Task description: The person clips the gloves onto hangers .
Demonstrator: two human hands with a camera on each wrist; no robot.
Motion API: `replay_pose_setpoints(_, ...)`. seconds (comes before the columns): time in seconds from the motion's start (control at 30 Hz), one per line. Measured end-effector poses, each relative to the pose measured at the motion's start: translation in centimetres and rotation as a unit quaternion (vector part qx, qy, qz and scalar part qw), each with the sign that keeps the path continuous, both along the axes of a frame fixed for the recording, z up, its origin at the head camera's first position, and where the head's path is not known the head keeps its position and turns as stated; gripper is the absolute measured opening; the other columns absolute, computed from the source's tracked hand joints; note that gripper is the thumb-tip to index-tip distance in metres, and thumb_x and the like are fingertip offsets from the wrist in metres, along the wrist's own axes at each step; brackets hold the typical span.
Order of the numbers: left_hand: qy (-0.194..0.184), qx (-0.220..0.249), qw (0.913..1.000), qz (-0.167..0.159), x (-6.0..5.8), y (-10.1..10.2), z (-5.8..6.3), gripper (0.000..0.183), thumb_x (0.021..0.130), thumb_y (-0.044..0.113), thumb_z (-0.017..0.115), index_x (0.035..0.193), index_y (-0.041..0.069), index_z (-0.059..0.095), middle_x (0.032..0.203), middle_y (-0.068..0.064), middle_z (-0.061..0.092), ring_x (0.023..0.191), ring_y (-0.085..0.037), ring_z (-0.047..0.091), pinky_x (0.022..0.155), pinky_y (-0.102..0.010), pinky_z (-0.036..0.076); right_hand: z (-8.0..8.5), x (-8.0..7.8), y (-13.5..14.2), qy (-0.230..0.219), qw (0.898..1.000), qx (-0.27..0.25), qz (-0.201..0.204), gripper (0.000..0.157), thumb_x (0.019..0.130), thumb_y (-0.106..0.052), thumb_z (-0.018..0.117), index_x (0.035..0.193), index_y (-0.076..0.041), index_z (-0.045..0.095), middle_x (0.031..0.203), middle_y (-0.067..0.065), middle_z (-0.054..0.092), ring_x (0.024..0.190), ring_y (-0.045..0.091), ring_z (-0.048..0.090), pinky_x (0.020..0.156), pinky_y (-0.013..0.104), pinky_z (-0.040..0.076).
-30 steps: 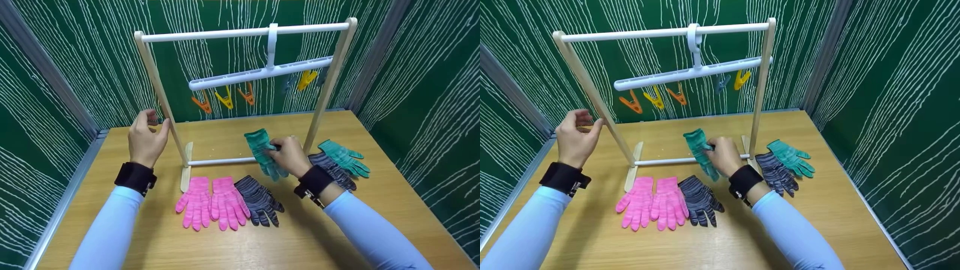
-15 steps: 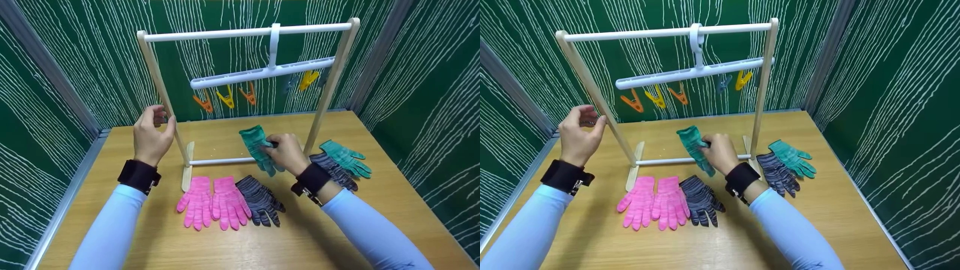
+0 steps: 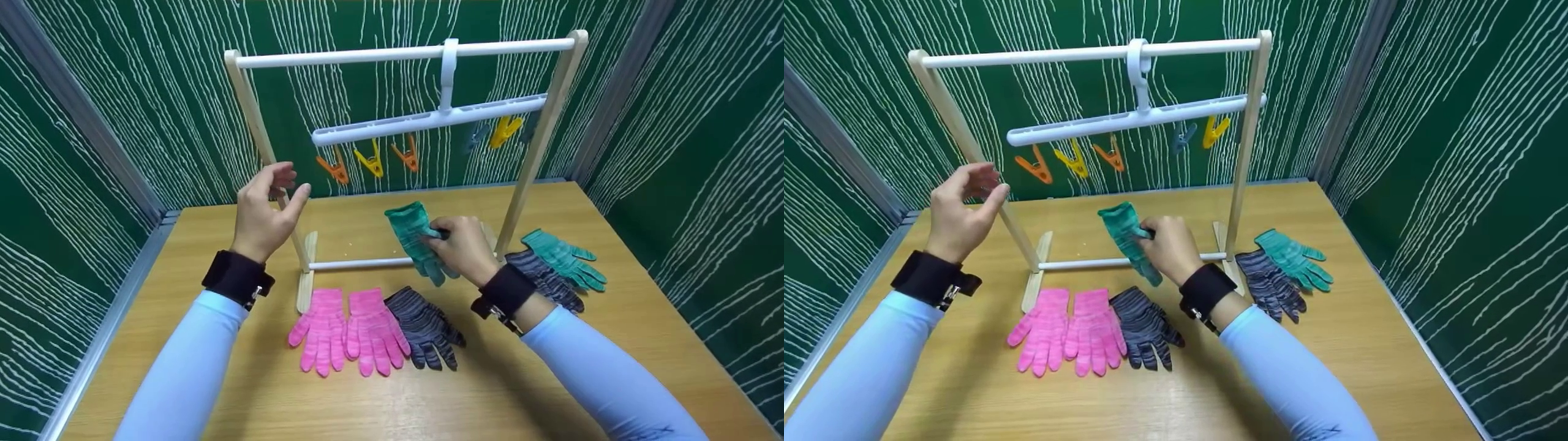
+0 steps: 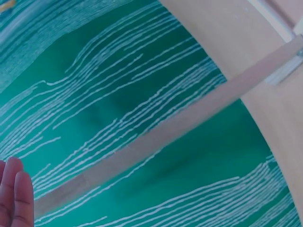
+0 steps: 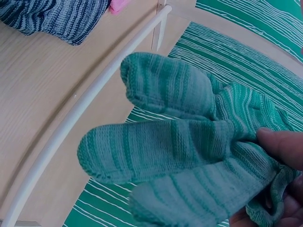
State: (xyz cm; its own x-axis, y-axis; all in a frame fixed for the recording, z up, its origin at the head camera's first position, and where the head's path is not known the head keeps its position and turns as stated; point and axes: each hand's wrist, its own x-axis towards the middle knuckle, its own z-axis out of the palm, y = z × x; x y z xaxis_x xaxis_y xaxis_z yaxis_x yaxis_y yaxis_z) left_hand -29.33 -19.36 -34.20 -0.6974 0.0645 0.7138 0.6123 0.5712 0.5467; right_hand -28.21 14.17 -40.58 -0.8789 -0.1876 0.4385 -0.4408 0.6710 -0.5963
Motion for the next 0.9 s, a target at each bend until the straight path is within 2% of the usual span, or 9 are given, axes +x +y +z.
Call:
replay_pose_setpoints(0.2,-0.025,0.005,0.9996,-0.01,-0.1,0.7,0.6,0.043,0.1,0.018,0.077,0.135,-0.004,0.067,0.122,-0.02,0.076,0.109,-0.035,0.073,0.089,-0.048,0.058,0.3,0.0,-0.3,-0.013,1.0,-0.005,0.005,0.01,0.097,-0.004,0.08,0.101,0.005,0.081,0.1,0.02,0.082,0.089,0.033,0.081,0.079,0.052,0.067)
replay_pose_setpoints(0.37,-0.038,0.001,0.9993,-0.004,-0.1,1.4,1.2,0.042,0.1,0.022,0.079,0.132,-0.003,0.07,0.121,-0.021,0.077,0.11,-0.034,0.073,0.091,-0.046,0.059,0.6,0.0,-0.4,-0.02,1.0,-0.009,0.013,0.01,0.097,-0.003,0.08,0.102,0.006,0.081,0.101,0.02,0.082,0.089,0.032,0.08,0.079,0.052,0.067)
replay_pose_setpoints(0.6,-0.07,0.007,0.9975,-0.008,-0.2,2.4,2.2,0.041,0.101,0.027,0.079,0.129,-0.002,0.073,0.118,-0.019,0.078,0.107,-0.032,0.073,0.094,-0.046,0.061,0.8,-0.1,-0.7,0.005,1.0,-0.005,0.019,0.009,0.094,-0.001,0.081,0.1,0.006,0.081,0.099,0.021,0.082,0.091,0.034,0.081,0.081,0.052,0.066)
replay_pose_setpoints(0.77,-0.078,0.015,0.9968,-0.005,-0.5,2.9,2.6,0.039,0.101,0.027,0.079,0.127,-0.002,0.074,0.112,-0.017,0.079,0.1,-0.029,0.074,0.088,-0.035,0.061,0.8,-0.1,-1.1,0.002,1.0,-0.006,0.018,0.008,0.094,-0.002,0.082,0.098,0.005,0.082,0.098,0.021,0.082,0.091,0.034,0.081,0.079,0.052,0.066)
replay_pose_setpoints(0.9,-0.086,0.024,0.996,0.005,-0.8,3.3,2.9,0.039,0.101,0.031,0.078,0.123,-0.001,0.076,0.108,-0.016,0.08,0.096,-0.026,0.073,0.083,-0.024,0.056,0.9,0.0,-1.2,0.0,1.0,-0.007,0.017,0.009,0.094,-0.002,0.083,0.099,0.005,0.081,0.098,0.02,0.082,0.09,0.032,0.081,0.078,0.051,0.066)
